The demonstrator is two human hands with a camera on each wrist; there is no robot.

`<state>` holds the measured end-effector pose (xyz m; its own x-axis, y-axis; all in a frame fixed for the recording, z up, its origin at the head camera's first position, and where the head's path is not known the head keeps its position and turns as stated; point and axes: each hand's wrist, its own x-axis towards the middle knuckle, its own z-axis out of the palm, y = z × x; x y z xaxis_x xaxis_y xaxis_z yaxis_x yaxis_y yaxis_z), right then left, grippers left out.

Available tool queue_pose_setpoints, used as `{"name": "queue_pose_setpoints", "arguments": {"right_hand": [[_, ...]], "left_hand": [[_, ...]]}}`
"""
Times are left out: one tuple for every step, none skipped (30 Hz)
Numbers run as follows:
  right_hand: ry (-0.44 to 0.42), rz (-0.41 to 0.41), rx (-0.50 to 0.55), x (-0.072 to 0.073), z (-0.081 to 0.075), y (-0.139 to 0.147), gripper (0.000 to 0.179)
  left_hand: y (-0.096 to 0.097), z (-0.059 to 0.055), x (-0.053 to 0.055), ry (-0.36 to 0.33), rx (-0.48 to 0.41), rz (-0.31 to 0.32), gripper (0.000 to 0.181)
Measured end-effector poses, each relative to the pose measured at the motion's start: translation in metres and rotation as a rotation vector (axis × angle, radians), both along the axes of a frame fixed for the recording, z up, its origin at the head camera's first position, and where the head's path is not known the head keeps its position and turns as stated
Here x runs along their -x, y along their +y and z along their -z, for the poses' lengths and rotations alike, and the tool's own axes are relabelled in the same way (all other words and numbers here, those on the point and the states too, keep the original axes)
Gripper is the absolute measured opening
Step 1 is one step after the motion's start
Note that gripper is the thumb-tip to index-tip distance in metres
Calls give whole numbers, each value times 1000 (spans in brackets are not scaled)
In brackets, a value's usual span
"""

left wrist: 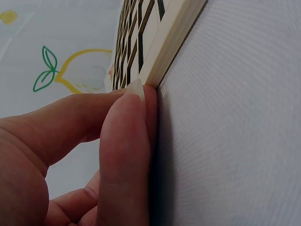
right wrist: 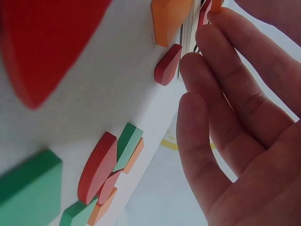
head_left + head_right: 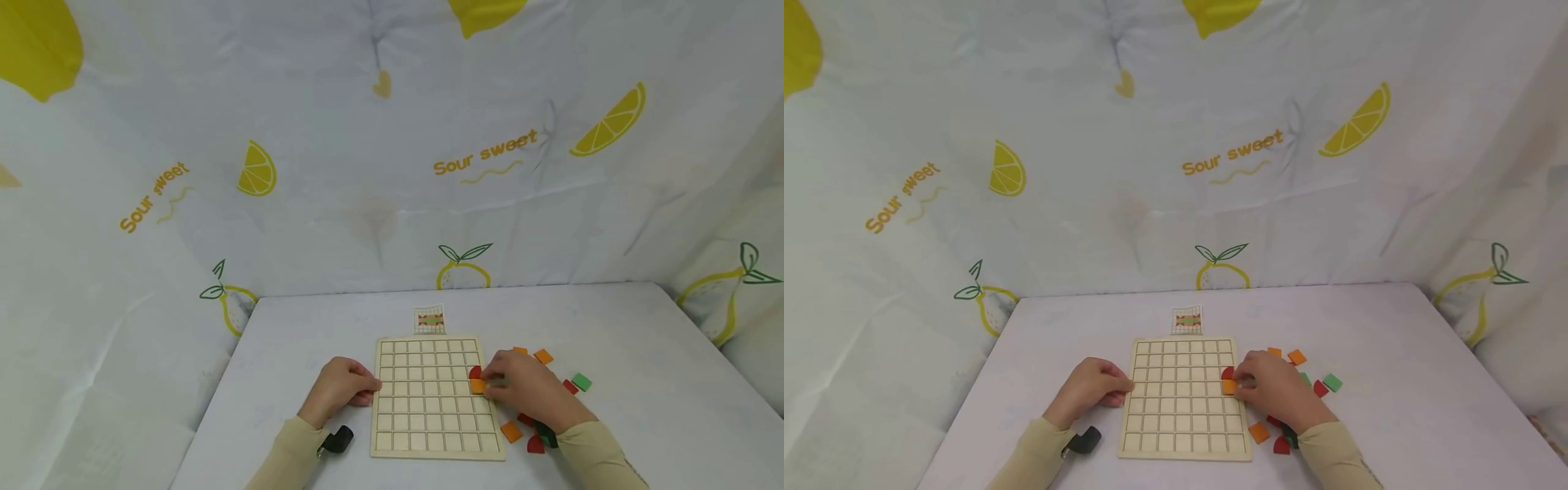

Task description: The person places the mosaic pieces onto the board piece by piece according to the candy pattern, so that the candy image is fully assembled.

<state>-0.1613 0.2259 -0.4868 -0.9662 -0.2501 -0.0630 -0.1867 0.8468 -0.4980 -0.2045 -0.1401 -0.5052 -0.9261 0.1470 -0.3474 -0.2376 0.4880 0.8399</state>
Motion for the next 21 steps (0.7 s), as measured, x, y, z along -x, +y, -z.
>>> {"name": "queue_pose_setpoints", "arguments": {"right_hand": [[1,-1,0,0,0,0,16],[3,-3,-2,0,0,-1,16],[7,-8,-4,0,0,-1,16],[10,-9,-4,-1,-1,-1,16],[15,-10,-7,-1,-1,-1,17],[17,-9,-9,-1,0,-1,17],[20,-11,-10,0,0,-1,17],[23,-11,-12,0,0,-1,16],[25,-11,-13,0,0,-1,16],[27,-11,-16,0,1,-1,15],[29,-11,-21,-1,1,-1,14],[31,-11,-24,-1,2,-1,14],[35,-11,-28,-1,2,-1,13],[37,-11,-31,-1,2,-2,13],[37,-11,-34,-1,2,-2,13],[33,-9,-33,-1,2,-2,13],[27,-4,-30,-1,2,-2,13],[22,-3,-26,0,1,-2,13],[15,-1,-19,1,0,-1,13],[13,1,-14,2,-1,1,13],[7,8,-10,3,-2,2,12]], "left_hand": [[0,0,0,1,1,1,21],[0,0,0,2,3,2,21],[0,0,0,4,3,3,21],[0,0,0,4,2,3,21],[0,1,0,5,1,5,21],[0,1,1,6,-1,5,21],[0,1,1,6,-3,6,21],[0,1,1,7,-5,7,21],[0,2,1,7,-6,7,21],[-1,2,1,6,-6,6,21],[-1,2,1,7,-5,6,21],[-1,2,1,6,-5,6,21],[-1,2,1,4,-5,6,20],[-1,2,2,3,-5,5,20],[-1,2,2,2,-7,5,20],[-1,2,2,1,-10,6,20],[-1,2,2,1,-13,6,20],[-1,2,2,1,-16,7,19],[-1,2,2,2,-19,7,19],[-2,2,2,2,-22,6,19],[-2,1,2,2,-24,5,19]]}}
